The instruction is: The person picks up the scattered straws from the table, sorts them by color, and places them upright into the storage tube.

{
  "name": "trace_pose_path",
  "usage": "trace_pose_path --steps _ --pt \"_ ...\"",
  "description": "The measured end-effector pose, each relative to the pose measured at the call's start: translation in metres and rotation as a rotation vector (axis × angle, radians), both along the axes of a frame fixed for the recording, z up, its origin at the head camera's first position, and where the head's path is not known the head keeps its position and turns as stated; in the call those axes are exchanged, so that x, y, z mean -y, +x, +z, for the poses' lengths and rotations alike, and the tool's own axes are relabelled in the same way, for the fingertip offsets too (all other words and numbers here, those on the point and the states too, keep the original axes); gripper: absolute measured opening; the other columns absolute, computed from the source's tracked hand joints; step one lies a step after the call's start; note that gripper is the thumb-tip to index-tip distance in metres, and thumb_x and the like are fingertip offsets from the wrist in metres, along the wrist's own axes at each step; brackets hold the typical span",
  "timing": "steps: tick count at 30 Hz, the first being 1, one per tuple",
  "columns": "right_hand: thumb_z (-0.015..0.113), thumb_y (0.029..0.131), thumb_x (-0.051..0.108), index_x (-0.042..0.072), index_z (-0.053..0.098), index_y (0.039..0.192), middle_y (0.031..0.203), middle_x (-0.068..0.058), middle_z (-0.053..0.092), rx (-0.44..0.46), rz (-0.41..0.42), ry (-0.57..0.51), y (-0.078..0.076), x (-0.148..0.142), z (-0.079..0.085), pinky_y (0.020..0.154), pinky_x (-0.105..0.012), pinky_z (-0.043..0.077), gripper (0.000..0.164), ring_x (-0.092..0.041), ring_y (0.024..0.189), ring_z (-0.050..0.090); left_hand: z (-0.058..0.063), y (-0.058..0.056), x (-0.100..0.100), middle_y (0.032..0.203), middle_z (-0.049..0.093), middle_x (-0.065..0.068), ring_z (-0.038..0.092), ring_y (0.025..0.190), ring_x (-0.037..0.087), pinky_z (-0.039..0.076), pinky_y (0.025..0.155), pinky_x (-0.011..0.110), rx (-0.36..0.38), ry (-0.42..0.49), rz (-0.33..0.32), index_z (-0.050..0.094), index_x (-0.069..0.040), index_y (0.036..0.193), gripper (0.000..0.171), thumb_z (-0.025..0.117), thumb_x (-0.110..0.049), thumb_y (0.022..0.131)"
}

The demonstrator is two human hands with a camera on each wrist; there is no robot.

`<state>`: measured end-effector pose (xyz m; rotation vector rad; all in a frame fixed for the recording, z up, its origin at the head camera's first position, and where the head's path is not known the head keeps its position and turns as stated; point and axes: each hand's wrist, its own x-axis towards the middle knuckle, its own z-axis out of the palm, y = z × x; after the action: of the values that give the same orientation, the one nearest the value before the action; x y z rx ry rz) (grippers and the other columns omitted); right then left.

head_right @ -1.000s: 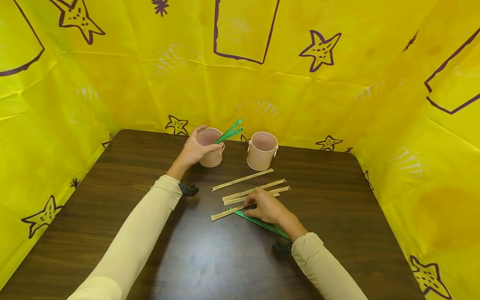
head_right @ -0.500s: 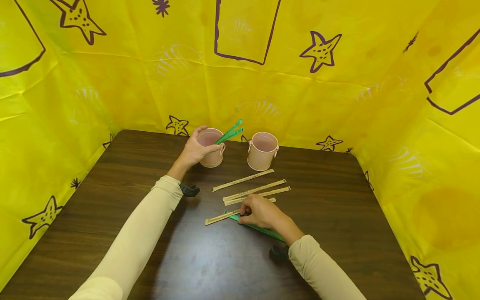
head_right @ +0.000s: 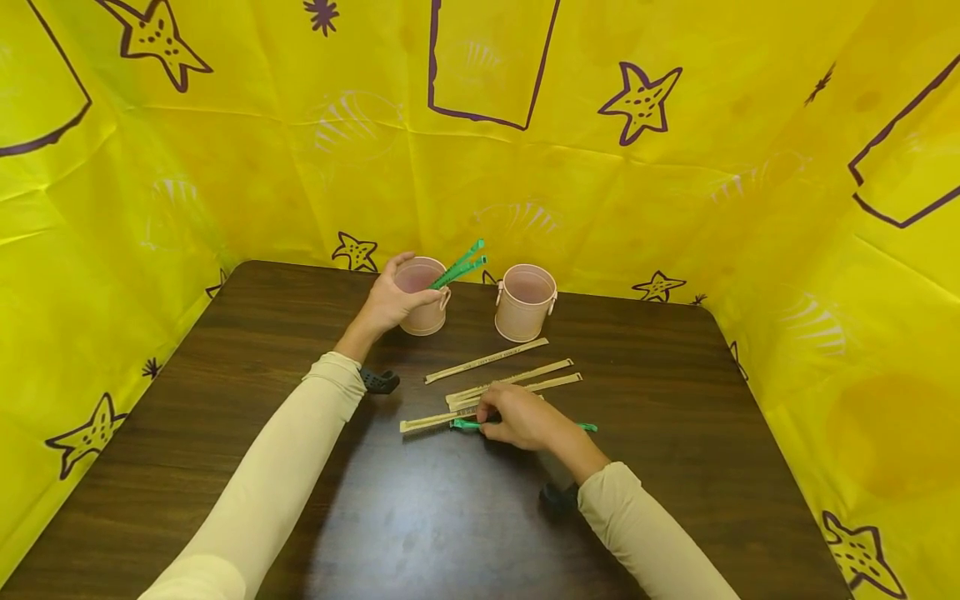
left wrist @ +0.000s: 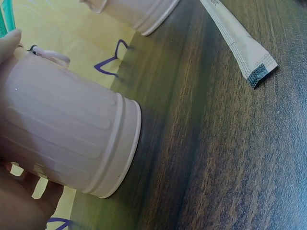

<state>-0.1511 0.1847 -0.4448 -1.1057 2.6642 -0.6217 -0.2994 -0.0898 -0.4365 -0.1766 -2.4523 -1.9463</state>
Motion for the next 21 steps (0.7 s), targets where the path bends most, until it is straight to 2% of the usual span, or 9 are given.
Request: trace_pose_path --steps 6,12,17,21 --pt "0.075 0.093 0.013 0.014 0.069 0.098 0.092 0.007 0.07 0.023 -0.004 -0.058 -0.005 -0.003 0.009 0.076 -0.024 0.054 0.007 -0.004 0.083 0.061 -0.001 0.0 0.0 0.152 0.046 0.014 0.048 0.137 0.034 0.039 0.116 0.054 0.001 0.0 -0.001 0.032 -0.017 0.157 0.102 0.091 -0.037 0.076" --pt "0.072 0.095 0.012 0.009 0.073 0.112 0.096 0.003 0.071 -0.021 -0.021 -0.115 -0.009 -0.003 0.021 0.078 -0.026 0.054 0.017 -0.007 0.086 0.061 0.0 0.001 0.0 0.153 0.045 0.013 0.047 0.138 0.034 0.039 0.116 0.054 0.001 -0.002 -0.002 0.032 -0.019 0.157 0.101 0.091 -0.036 0.076" --pt "0.071 0.096 0.01 0.011 0.072 0.112 0.095 0.003 0.068 -0.014 -0.113 -0.259 -0.012 -0.005 0.035 0.066 -0.022 0.048 0.016 -0.008 0.076 0.054 -0.001 0.0 0.0 0.153 0.045 0.013 0.048 0.137 0.034 0.039 0.115 0.054 0.001 0.003 -0.002 0.032 -0.02 0.157 0.101 0.091 -0.035 0.076" --pt "0.072 0.096 0.011 0.013 0.07 0.112 0.088 0.001 0.064 -0.001 -0.225 -0.412 -0.015 -0.01 0.048 0.058 -0.022 0.044 0.016 -0.012 0.064 0.05 -0.002 -0.001 0.0 0.153 0.045 0.013 0.048 0.137 0.034 0.039 0.116 0.054 -0.004 0.008 -0.001 0.032 -0.017 0.157 0.102 0.091 -0.034 0.076"
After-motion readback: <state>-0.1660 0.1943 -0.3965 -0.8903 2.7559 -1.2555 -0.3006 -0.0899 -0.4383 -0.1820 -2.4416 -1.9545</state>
